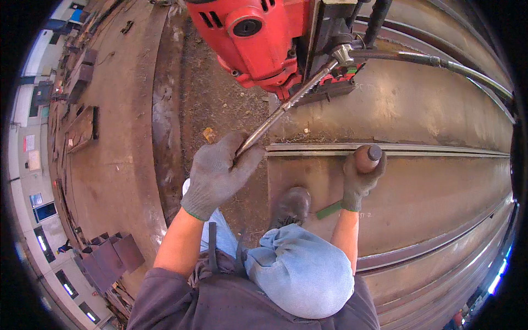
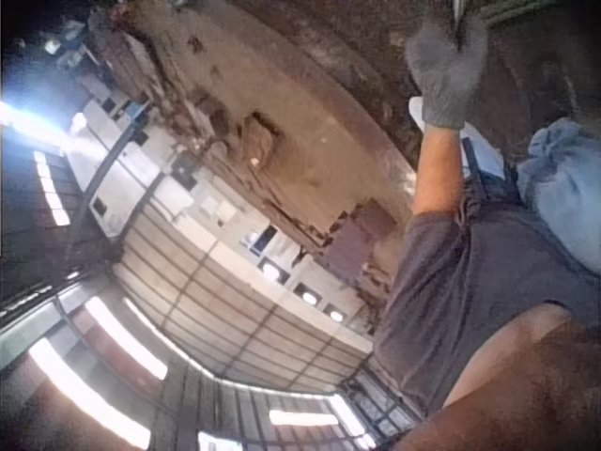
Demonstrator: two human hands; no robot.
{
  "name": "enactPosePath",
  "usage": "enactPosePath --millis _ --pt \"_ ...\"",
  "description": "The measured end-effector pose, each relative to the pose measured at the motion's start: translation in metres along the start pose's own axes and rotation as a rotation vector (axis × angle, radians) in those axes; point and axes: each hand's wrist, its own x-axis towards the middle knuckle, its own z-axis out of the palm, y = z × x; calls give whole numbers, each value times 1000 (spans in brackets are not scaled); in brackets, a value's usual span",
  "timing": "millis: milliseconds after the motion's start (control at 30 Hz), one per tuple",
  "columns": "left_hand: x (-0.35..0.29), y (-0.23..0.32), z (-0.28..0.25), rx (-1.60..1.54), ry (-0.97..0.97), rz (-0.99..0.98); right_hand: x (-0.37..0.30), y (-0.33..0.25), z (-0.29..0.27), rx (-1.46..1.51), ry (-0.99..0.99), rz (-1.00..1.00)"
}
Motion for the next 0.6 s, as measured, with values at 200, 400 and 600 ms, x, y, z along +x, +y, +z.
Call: enactPosePath --millis 200,400,600 --pt "7 -19 -2 251 -15 301 -1 4 -2 -79 5 -31" --pt "7 -2 5 101 24 105 -1 11 0 42 18 -28" --pt "7 5 2 39 -18 -45 -1 0 1 -2 2 -38"
